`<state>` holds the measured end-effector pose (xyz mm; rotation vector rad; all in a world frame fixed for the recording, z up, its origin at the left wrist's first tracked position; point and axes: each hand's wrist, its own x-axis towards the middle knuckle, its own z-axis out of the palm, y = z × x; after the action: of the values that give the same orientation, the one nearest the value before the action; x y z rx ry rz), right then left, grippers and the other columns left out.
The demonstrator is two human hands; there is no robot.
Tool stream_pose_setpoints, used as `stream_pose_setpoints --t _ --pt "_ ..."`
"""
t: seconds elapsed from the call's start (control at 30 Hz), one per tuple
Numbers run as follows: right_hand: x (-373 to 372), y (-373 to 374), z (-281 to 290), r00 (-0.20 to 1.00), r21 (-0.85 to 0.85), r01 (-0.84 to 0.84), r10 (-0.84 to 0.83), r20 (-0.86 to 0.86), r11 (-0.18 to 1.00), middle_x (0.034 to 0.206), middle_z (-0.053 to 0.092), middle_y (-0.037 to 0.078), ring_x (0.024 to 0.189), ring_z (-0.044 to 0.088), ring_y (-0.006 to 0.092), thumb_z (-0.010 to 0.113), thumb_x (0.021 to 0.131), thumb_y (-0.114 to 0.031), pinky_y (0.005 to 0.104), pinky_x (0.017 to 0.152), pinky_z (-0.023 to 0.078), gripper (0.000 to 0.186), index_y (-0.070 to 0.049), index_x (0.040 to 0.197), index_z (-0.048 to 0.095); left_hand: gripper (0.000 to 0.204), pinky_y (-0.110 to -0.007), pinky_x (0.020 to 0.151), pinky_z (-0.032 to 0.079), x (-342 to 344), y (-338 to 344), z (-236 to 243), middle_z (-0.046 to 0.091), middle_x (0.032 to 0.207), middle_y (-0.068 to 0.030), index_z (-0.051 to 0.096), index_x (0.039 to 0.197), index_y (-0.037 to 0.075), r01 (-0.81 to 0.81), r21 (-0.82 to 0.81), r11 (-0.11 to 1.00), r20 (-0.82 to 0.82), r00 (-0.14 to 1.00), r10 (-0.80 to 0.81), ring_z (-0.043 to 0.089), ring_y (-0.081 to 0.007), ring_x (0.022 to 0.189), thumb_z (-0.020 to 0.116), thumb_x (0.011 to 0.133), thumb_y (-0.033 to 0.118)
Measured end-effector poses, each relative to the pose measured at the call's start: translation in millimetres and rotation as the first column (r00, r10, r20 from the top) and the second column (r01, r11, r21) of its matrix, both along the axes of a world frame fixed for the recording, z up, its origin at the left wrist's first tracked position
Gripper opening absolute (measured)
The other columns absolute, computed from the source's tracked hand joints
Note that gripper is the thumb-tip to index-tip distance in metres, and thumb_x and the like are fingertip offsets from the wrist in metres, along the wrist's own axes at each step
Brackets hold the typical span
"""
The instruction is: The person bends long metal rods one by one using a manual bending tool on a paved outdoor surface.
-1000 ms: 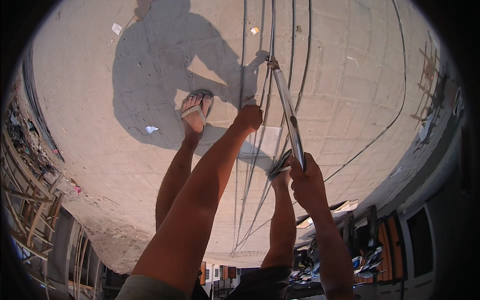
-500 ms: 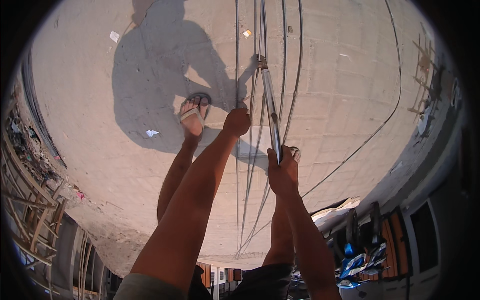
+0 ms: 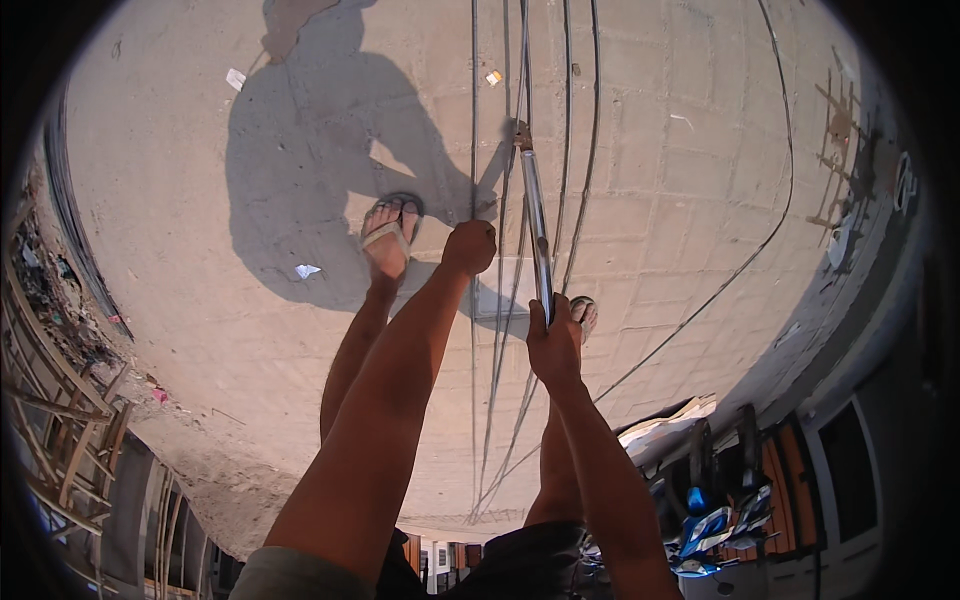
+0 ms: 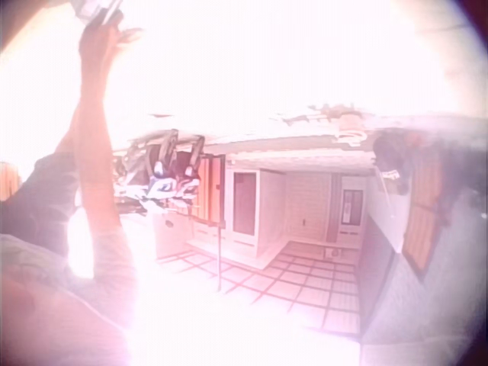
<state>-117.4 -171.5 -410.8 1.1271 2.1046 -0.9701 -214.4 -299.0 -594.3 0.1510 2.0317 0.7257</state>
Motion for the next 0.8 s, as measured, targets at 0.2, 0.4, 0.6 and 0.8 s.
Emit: stream_pose_setpoints --t 0.2,0.4,0.6,0.8 --pt "-11 -6 8 0.990 -0.004 -0.111 0.111 0.085 0.994 0.079 0.066 0.031 0.077 0.066 0.0484 0.057 0.099 -0.026 0.0514 0.068 0.052 0.036 0.002 0.120 0.049 0.026 -0.049 0.085 0.053 1 -4 2 0.070 0.094 -0.0218 0.073 0.095 0.005 0.076 -0.035 0.996 -0.011 0.997 -0.077 0.067 -0.0415 0.092 0.057 0.090 0.024" --pt "-65 30 39 0.552 -0.665 0.744 -0.627 0.550 0.071 0.083 0.059 0.007 0.063 0.053 0.0067 0.064 0.094 -0.024 0.0256 0.052 0.046 0.040 0.000 0.123 0.052 0.031 -0.045 0.092 0.052 9 -17 18 0.072 0.104 -0.0192 0.073 0.106 0.005 0.084 -0.071 0.994 -0.032 0.996 -0.086 0.068 -0.0370 0.100 0.057 0.090 0.027" --pt "-71 7 80 0.980 -0.034 0.082 -0.074 0.186 0.996 0.124 0.058 0.035 0.111 0.060 0.0470 0.060 0.095 -0.019 0.0492 0.095 0.047 0.060 0.002 0.145 0.035 0.033 -0.046 0.094 0.051 -3 -56 37 0.071 0.108 -0.0185 0.071 0.108 0.006 0.097 -0.090 0.991 0.051 0.994 -0.093 0.066 -0.0357 0.104 0.055 0.091 0.030" --pt "-18 -7 139 0.885 -0.133 0.466 -0.459 0.081 0.875 0.083 0.059 0.007 0.059 0.055 0.0160 0.058 0.096 -0.016 0.0328 0.051 0.047 0.037 -0.001 0.128 0.047 0.031 -0.046 0.094 0.051 -32 -98 54 0.072 0.106 -0.0175 0.072 0.108 0.009 0.235 -0.141 0.962 0.016 0.972 -0.235 0.067 -0.0358 0.104 0.057 0.091 0.030"
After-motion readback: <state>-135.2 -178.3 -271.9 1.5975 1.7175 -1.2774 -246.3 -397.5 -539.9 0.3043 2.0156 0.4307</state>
